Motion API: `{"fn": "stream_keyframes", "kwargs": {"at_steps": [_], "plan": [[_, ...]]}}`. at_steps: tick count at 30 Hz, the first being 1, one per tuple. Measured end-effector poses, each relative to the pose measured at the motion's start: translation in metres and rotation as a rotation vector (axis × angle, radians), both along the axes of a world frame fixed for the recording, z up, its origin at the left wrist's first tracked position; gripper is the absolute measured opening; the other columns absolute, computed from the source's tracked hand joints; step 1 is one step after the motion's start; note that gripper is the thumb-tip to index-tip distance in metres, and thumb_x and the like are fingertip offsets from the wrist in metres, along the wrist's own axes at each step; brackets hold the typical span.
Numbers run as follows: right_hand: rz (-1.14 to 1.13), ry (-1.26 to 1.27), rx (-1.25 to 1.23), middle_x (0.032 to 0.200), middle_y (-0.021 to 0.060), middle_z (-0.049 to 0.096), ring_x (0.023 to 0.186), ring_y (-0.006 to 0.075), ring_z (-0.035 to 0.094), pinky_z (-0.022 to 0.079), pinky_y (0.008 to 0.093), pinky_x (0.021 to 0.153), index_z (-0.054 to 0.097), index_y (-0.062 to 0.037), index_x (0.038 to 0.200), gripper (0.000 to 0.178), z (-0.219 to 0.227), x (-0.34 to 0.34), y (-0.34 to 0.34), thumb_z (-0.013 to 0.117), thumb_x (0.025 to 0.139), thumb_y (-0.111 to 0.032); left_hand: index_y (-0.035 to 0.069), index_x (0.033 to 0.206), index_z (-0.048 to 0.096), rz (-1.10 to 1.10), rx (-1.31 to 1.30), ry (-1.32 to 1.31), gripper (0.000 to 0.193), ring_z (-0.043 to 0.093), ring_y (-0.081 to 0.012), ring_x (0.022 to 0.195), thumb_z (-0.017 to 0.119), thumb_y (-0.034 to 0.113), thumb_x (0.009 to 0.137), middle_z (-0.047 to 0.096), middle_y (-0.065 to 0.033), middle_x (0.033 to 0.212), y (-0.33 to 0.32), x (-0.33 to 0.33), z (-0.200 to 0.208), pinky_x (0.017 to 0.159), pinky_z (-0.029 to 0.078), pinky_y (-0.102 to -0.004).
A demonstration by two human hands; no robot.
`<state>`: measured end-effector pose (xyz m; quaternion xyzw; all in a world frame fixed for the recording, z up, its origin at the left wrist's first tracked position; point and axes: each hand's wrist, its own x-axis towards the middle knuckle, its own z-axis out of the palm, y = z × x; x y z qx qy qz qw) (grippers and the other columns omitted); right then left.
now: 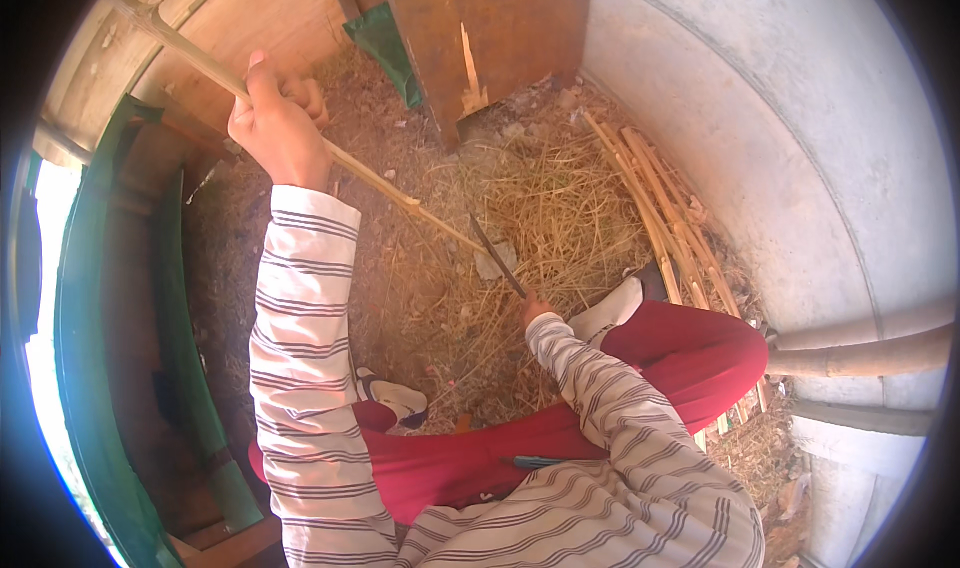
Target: The person sits on the ground and uses a machete to split long bamboo poles into thin strips. They hold the bamboo vertically and strike it with the blade to separate the sections, then use a small blue knife to further refine the strips.
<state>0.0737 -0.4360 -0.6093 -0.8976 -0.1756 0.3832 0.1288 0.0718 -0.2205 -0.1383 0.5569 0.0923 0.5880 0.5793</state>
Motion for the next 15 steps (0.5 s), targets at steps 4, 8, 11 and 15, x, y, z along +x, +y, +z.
{"fn": "stream_keyframes", "kwargs": {"at_steps": [4, 8, 11, 15], "plan": [[0.017, 0.114, -0.014, 0.095, 0.0263, 0.066, 0.073, 0.0393, 0.066, 0.055, 0.0509, 0.064, 0.044, -0.0042, 0.135, 0.045, 0.027, 0.005, 0.0, 0.032, 0.105, -0.036, 0.005, 0.069, 0.045, -0.034, 0.0, -0.004, 0.035, 0.03, -0.0061, 0.038, 0.052, 0.021, 0.099, 0.036, 0.0015, 0.05, 0.005, -0.003, -0.002, 0.035, 0.023, -0.0254], [-0.072, 0.017, 0.08, 0.095, 0.0278, 0.066, 0.078, 0.0417, 0.066, 0.055, 0.0519, 0.07, 0.048, -0.0023, 0.133, 0.05, 0.052, 0.001, 0.0, 0.033, 0.104, -0.04, 0.006, 0.069, 0.044, -0.01, 0.011, -0.002, 0.035, 0.03, -0.0059, 0.038, 0.053, 0.021, 0.099, 0.036, 0.0016, 0.049, 0.005, -0.008, 0.0, 0.035, 0.023, -0.0256], [-0.189, -0.072, 0.219, 0.09, 0.0304, 0.066, 0.086, 0.0477, 0.065, 0.052, 0.0568, 0.079, 0.055, 0.0009, 0.121, 0.055, 0.058, 0.005, 0.001, 0.031, 0.103, -0.045, 0.006, 0.069, 0.043, -0.023, 0.001, -0.019, 0.034, 0.03, -0.0062, 0.038, 0.052, 0.02, 0.099, 0.035, 0.0015, 0.049, 0.006, -0.006, -0.001, 0.036, 0.023, -0.0257], [-0.384, -0.412, 0.597, 0.07, 0.0288, 0.06, 0.064, 0.0475, 0.061, 0.047, 0.0529, 0.056, 0.055, -0.001, 0.103, 0.043, 0.081, 0.011, 0.014, 0.042, 0.102, -0.042, 0.007, 0.064, 0.039, 0.0, 0.004, -0.016, 0.037, 0.03, -0.008, 0.037, 0.051, 0.018, 0.098, 0.034, 0.001, 0.048, 0.01, -0.012, -0.003, 0.035, 0.023, -0.0266]]}}
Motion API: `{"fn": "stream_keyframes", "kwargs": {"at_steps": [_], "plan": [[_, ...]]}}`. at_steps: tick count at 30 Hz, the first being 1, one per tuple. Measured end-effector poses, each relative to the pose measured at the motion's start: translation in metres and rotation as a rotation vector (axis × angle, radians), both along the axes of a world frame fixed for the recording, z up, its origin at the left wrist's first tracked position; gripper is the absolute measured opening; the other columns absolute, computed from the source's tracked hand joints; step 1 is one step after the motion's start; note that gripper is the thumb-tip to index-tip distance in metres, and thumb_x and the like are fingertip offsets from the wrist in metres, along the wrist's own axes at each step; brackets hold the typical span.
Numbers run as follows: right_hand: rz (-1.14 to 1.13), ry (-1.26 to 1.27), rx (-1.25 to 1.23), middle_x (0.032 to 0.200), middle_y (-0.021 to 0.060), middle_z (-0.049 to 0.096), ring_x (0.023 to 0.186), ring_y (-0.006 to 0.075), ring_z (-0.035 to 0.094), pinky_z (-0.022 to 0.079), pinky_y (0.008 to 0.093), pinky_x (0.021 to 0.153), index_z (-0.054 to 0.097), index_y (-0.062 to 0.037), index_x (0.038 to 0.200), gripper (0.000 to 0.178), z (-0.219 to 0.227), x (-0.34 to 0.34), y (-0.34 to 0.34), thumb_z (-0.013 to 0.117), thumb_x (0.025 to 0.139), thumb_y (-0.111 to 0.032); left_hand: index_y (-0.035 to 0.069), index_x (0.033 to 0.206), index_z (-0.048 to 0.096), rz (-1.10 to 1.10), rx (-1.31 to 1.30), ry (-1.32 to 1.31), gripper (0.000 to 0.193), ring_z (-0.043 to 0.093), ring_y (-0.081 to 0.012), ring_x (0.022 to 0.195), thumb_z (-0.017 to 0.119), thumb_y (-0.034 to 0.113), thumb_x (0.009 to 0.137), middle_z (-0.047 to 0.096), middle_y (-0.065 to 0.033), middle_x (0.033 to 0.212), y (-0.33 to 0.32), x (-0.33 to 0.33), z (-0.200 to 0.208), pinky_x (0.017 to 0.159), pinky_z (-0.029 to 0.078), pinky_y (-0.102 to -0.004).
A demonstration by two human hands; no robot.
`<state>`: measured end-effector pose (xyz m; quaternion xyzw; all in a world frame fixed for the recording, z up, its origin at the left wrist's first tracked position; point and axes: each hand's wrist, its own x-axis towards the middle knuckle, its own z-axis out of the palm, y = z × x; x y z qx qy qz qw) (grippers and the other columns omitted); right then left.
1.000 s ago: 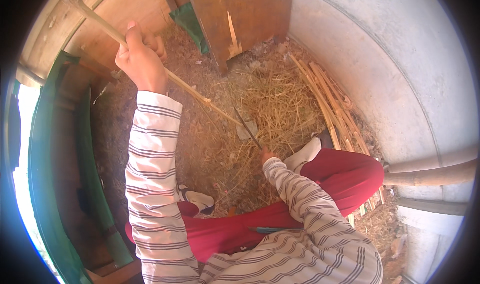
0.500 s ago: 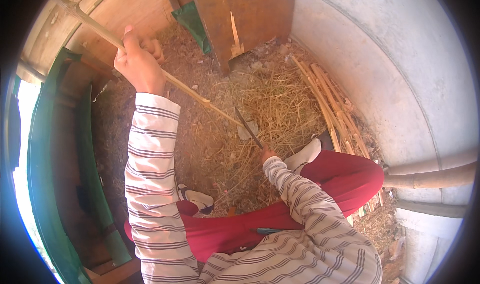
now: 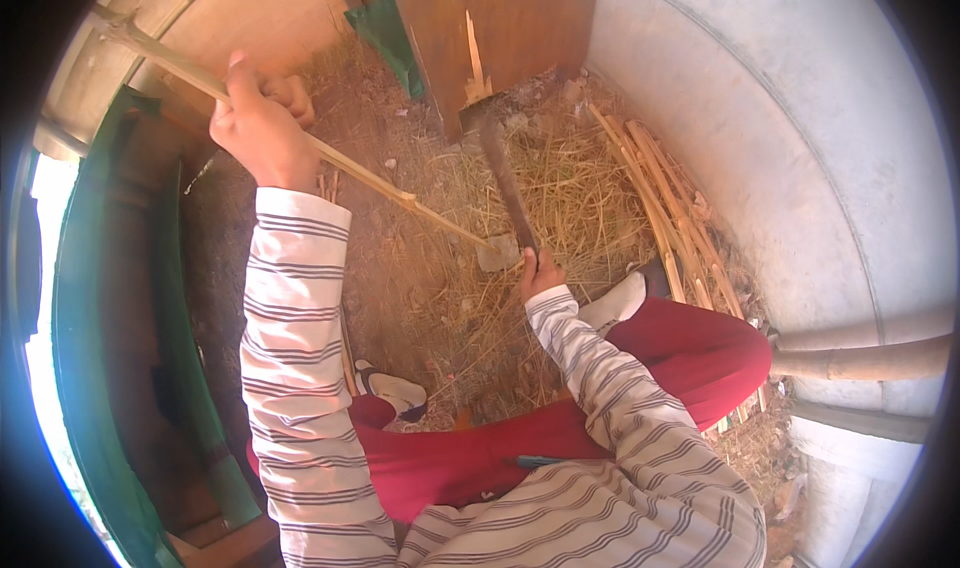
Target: The person sits on the ground and uses a machete to split long bamboo poles into thin strips. They hold the bamboo vertically and strike it with the blade to separate the sections, then use a small blue knife to further refine the strips.
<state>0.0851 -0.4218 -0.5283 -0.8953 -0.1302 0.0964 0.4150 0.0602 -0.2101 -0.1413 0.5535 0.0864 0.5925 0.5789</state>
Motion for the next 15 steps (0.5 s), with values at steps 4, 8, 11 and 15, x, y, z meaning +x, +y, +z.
{"fn": "stream_keyframes", "kwargs": {"at_steps": [4, 8, 11, 15], "plan": [[-0.146, -0.068, 0.121, 0.065, 0.0277, 0.058, 0.06, 0.049, 0.06, 0.046, 0.0511, 0.05, 0.052, -0.0035, 0.108, 0.032, -0.037, -0.032, -0.005, 0.046, 0.102, -0.035, 0.009, 0.061, 0.033, 0.0, -0.014, 0.015, 0.041, 0.031, -0.0096, 0.036, 0.051, 0.018, 0.097, 0.031, 0.0008, 0.047, 0.005, -0.009, -0.001, 0.035, 0.023, -0.0276], [0.395, 0.301, -0.577, 0.073, 0.0236, 0.062, 0.053, 0.0355, 0.058, 0.047, 0.0468, 0.05, 0.048, -0.0019, 0.12, 0.037, -0.105, -0.015, -0.014, 0.033, 0.106, -0.032, 0.009, 0.062, 0.032, -0.008, -0.003, 0.016, 0.041, 0.031, -0.0095, 0.036, 0.05, 0.018, 0.097, 0.03, 0.0009, 0.046, -0.009, 0.001, 0.004, 0.035, 0.023, -0.028], [0.367, 0.44, -0.54, 0.074, 0.0227, 0.062, 0.054, 0.0344, 0.059, 0.048, 0.0481, 0.052, 0.047, -0.0025, 0.123, 0.04, -0.086, -0.016, -0.008, 0.03, 0.106, -0.035, 0.009, 0.063, 0.033, 0.01, -0.012, 0.028, 0.039, 0.031, -0.0091, 0.036, 0.049, 0.017, 0.097, 0.031, 0.0008, 0.046, -0.004, 0.001, 0.0, 0.035, 0.023, -0.0278], [0.338, 0.461, -0.508, 0.071, 0.0201, 0.061, 0.054, 0.0333, 0.059, 0.048, 0.049, 0.053, 0.048, -0.0035, 0.122, 0.045, -0.075, -0.015, -0.005, 0.026, 0.106, -0.04, 0.008, 0.064, 0.034, 0.028, -0.015, 0.013, 0.038, 0.031, -0.0077, 0.037, 0.05, 0.018, 0.097, 0.033, 0.001, 0.047, -0.008, 0.003, 0.003, 0.035, 0.023, -0.0268]]}}
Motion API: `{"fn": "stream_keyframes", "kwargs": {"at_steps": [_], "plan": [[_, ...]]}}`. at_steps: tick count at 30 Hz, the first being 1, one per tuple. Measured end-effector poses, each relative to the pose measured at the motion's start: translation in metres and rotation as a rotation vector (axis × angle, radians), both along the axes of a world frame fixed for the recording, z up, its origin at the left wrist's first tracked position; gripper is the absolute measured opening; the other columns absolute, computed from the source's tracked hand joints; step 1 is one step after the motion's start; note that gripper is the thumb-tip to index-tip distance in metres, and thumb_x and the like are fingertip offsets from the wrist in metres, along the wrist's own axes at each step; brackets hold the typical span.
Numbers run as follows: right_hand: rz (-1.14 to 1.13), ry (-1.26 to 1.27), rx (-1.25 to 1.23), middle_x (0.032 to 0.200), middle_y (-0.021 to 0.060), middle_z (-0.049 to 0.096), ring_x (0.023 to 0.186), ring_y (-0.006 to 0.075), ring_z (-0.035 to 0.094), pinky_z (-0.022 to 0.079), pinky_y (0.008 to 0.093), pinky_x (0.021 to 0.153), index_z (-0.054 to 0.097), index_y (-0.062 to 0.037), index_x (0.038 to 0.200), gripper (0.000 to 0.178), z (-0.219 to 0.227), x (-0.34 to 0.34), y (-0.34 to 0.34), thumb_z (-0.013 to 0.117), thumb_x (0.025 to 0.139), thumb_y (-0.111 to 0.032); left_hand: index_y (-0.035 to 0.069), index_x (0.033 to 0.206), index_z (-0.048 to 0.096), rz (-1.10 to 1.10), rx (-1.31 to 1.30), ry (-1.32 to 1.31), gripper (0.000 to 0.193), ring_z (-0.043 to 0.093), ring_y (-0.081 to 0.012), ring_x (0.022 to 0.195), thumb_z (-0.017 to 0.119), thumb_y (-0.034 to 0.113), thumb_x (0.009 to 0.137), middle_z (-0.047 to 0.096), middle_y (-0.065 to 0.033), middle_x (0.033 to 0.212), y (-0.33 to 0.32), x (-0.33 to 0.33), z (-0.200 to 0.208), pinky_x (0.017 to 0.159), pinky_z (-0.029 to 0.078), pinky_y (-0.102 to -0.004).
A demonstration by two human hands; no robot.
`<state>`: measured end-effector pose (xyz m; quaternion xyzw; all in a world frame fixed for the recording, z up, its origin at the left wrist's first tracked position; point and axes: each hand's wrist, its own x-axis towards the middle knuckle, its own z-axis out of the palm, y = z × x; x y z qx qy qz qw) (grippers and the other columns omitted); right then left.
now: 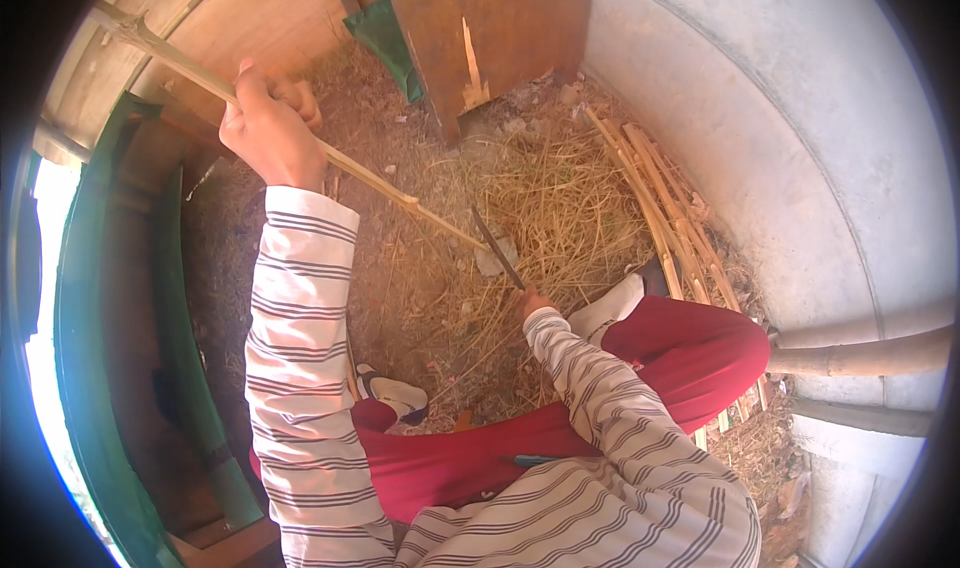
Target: The person sits on the ground and uses a machete to split long bamboo poles into thin strips. They hold the bamboo vertically and strike it with the blade to separate the sections, then use a small blue knife to further refine the strips.
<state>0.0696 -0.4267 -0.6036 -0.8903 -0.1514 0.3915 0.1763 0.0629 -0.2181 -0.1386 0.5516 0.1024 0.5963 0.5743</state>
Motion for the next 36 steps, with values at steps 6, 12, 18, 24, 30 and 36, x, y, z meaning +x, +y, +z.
{"fn": "stream_keyframes", "kwargs": {"at_steps": [6, 12, 18, 24, 30, 36], "plan": [[-0.019, -0.037, 0.038, 0.072, 0.0196, 0.062, 0.055, 0.0336, 0.059, 0.049, 0.048, 0.054, 0.043, -0.0043, 0.135, 0.052, 0.012, -0.003, -0.004, 0.023, 0.106, -0.042, 0.008, 0.065, 0.035, -0.03, 0.007, -0.005, 0.038, 0.03, -0.0067, 0.038, 0.051, 0.018, 0.098, 0.032, 0.0018, 0.047, -0.01, 0.001, -0.001, 0.036, 0.022, -0.026], [0.081, 0.003, -0.049, 0.082, 0.0216, 0.066, 0.06, 0.0343, 0.062, 0.05, 0.0485, 0.054, 0.04, -0.0035, 0.142, 0.054, 0.006, 0.011, 0.003, 0.025, 0.106, -0.041, 0.009, 0.064, 0.034, -0.054, 0.013, -0.004, 0.039, 0.029, -0.0075, 0.037, 0.051, 0.019, 0.098, 0.031, 0.0018, 0.048, -0.006, -0.005, 0.0, 0.035, 0.022, -0.0268], [0.128, 0.034, 0.023, 0.082, 0.0213, 0.066, 0.06, 0.0352, 0.062, 0.049, 0.0479, 0.053, 0.044, -0.0027, 0.138, 0.051, 0.028, 0.015, -0.008, 0.031, 0.105, -0.039, 0.011, 0.066, 0.033, -0.02, 0.008, -0.006, 0.036, 0.025, -0.0072, 0.04, 0.05, 0.018, 0.096, 0.026, 0.0026, 0.051, -0.002, -0.004, -0.003, 0.038, 0.017, -0.0276], [0.206, 0.04, -0.006, 0.073, 0.0179, 0.062, 0.053, 0.0311, 0.057, 0.046, 0.047, 0.05, 0.043, -0.0048, 0.134, 0.046, 0.007, 0.006, 0.001, 0.033, 0.105, -0.039, 0.009, 0.065, 0.034, -0.046, 0.029, -0.009, 0.038, 0.03, -0.008, 0.037, 0.05, 0.019, 0.098, 0.03, 0.0015, 0.047, 0.001, 0.0, -0.001, 0.035, 0.023, -0.0272], [0.089, 0.146, -0.034, 0.071, 0.0152, 0.061, 0.053, 0.0287, 0.055, 0.045, 0.0463, 0.052, 0.042, -0.0076, 0.134, 0.041, 0.02, 0.007, 0.006, 0.028, 0.106, -0.035, 0.009, 0.065, 0.034, -0.026, 0.03, -0.007, 0.038, 0.03, -0.0078, 0.036, 0.05, 0.019, 0.098, 0.029, 0.0017, 0.047, 0.005, -0.004, -0.003, 0.035, 0.023, -0.0268], [0.01, 0.126, -0.019, 0.074, 0.0152, 0.062, 0.055, 0.0281, 0.056, 0.045, 0.0468, 0.053, 0.041, -0.0072, 0.136, 0.045, 0.008, 0.013, 0.001, 0.029, 0.106, -0.038, 0.009, 0.065, 0.034, -0.051, 0.027, -0.027, 0.037, 0.03, -0.0078, 0.036, 0.05, 0.018, 0.098, 0.031, 0.0016, 0.048, 0.008, -0.004, -0.005, 0.035, 0.023, -0.0268]]}}
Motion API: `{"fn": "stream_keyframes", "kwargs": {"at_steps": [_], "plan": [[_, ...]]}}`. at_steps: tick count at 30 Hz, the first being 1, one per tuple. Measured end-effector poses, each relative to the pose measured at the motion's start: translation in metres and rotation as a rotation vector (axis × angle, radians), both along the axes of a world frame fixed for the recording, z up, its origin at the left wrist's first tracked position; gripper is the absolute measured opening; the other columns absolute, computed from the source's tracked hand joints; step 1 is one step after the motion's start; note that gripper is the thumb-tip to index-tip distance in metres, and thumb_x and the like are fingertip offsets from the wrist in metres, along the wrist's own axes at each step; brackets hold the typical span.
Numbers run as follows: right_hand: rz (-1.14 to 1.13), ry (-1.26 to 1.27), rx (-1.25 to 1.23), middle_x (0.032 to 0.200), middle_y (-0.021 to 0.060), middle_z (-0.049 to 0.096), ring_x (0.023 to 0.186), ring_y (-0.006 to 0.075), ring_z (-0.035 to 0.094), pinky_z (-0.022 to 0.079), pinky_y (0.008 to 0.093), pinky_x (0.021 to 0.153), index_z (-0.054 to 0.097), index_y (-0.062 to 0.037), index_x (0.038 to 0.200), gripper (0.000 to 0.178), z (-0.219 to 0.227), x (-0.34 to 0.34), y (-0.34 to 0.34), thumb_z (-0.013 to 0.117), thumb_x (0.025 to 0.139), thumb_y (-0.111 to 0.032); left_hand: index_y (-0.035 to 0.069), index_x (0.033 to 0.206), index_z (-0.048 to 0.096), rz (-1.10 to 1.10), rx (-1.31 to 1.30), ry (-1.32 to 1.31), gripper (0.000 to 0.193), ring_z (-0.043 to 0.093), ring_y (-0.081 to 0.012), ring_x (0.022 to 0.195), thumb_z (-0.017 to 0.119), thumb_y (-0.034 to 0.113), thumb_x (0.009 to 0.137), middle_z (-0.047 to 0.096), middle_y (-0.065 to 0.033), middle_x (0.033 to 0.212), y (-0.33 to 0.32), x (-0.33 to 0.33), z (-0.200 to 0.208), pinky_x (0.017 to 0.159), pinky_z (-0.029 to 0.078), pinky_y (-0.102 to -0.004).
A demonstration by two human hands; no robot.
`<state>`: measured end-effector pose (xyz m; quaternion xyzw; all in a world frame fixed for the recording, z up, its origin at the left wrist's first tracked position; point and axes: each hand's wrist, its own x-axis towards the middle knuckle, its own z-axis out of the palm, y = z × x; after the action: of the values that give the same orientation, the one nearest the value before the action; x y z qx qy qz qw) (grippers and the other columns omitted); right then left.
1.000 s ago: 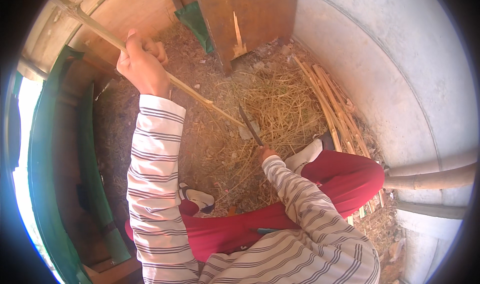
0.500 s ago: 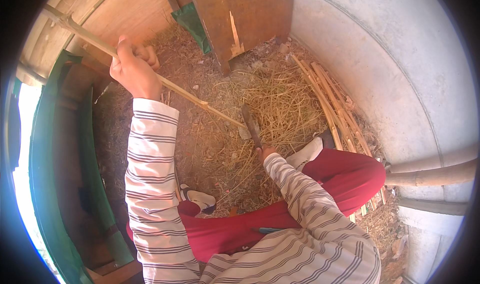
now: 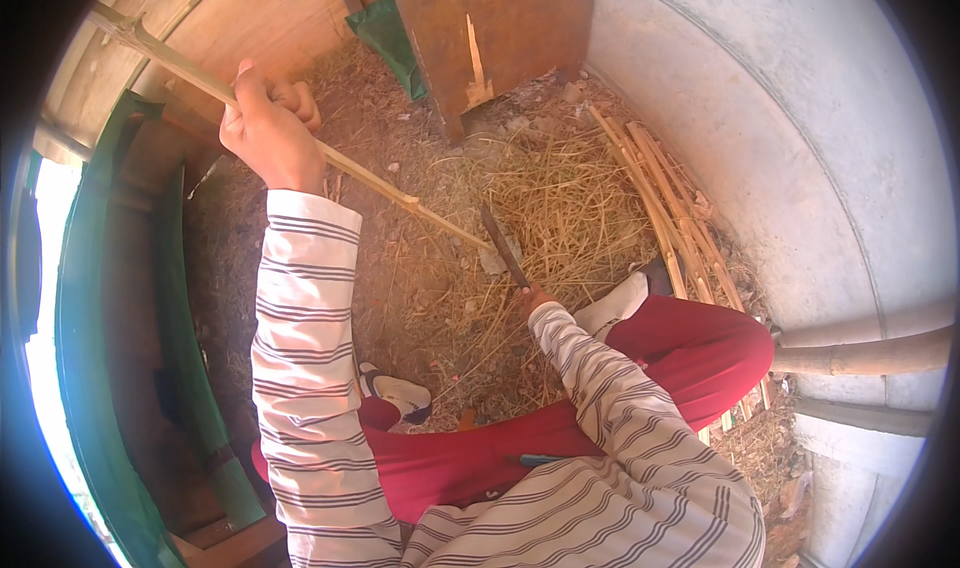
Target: The person sits on the ground and uses a machete to split long bamboo poles into thin strips. They hold the bamboo vertically and strike it with the blade to separate the sections, then use a small blue knife to further refine the strips.
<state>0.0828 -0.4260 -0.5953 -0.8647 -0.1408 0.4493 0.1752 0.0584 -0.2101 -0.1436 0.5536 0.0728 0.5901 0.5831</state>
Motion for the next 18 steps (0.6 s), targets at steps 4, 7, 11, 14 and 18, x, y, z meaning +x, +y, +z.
{"fn": "stream_keyframes", "kwargs": {"at_steps": [4, 7, 11, 14, 18], "plan": [[-0.099, 0.011, 0.028, 0.076, 0.0168, 0.064, 0.06, 0.0296, 0.059, 0.046, 0.0476, 0.058, 0.052, -0.0063, 0.127, 0.044, 0.0, 0.0, 0.002, 0.031, 0.106, -0.039, 0.01, 0.065, 0.034, 0.034, -0.014, 0.013, 0.038, 0.031, -0.008, 0.036, 0.051, 0.019, 0.098, 0.031, 0.0017, 0.048, 0.001, -0.002, 0.0, 0.035, 0.024, -0.0269], [-0.197, -0.166, 0.102, 0.08, 0.0183, 0.065, 0.062, 0.032, 0.061, 0.048, 0.0475, 0.061, 0.059, -0.0056, 0.118, 0.044, -0.002, -0.01, 0.003, 0.033, 0.105, -0.039, 0.01, 0.065, 0.034, 0.053, -0.005, 0.019, 0.038, 0.031, -0.0082, 0.036, 0.05, 0.019, 0.098, 0.031, 0.0018, 0.048, 0.002, -0.004, 0.001, 0.035, 0.024, -0.027], [-0.274, -0.305, 0.191, 0.074, 0.0192, 0.064, 0.061, 0.0342, 0.06, 0.049, 0.0479, 0.06, 0.061, -0.0046, 0.112, 0.045, -0.007, -0.015, 0.004, 0.034, 0.105, -0.04, 0.01, 0.065, 0.034, 0.073, -0.005, 0.023, 0.038, 0.031, -0.0082, 0.037, 0.05, 0.019, 0.098, 0.031, 0.0019, 0.048, 0.001, -0.002, 0.001, 0.035, 0.024, -0.0269], [-0.149, -0.295, 0.154, 0.072, 0.0204, 0.063, 0.059, 0.0352, 0.059, 0.048, 0.0496, 0.058, 0.056, -0.0052, 0.115, 0.042, 0.0, -0.018, 0.004, 0.032, 0.106, -0.039, 0.01, 0.064, 0.034, 0.055, -0.01, 0.022, 0.039, 0.032, -0.0084, 0.036, 0.05, 0.019, 0.098, 0.032, 0.0019, 0.048, 0.002, -0.003, 0.001, 0.035, 0.024, -0.0268], [-0.086, -0.054, 0.036, 0.104, 0.0318, 0.064, 0.093, 0.047, 0.065, 0.051, 0.0564, 0.08, 0.046, -0.0056, 0.127, 0.044, 0.025, -0.015, 0.008, 0.034, 0.104, -0.041, 0.012, 0.064, 0.032, 0.076, -0.04, 0.03, 0.039, 0.03, -0.008, 0.038, 0.05, 0.019, 0.097, 0.029, 0.0024, 0.049, 0.005, -0.007, 0.002, 0.036, 0.021, -0.0273]]}}
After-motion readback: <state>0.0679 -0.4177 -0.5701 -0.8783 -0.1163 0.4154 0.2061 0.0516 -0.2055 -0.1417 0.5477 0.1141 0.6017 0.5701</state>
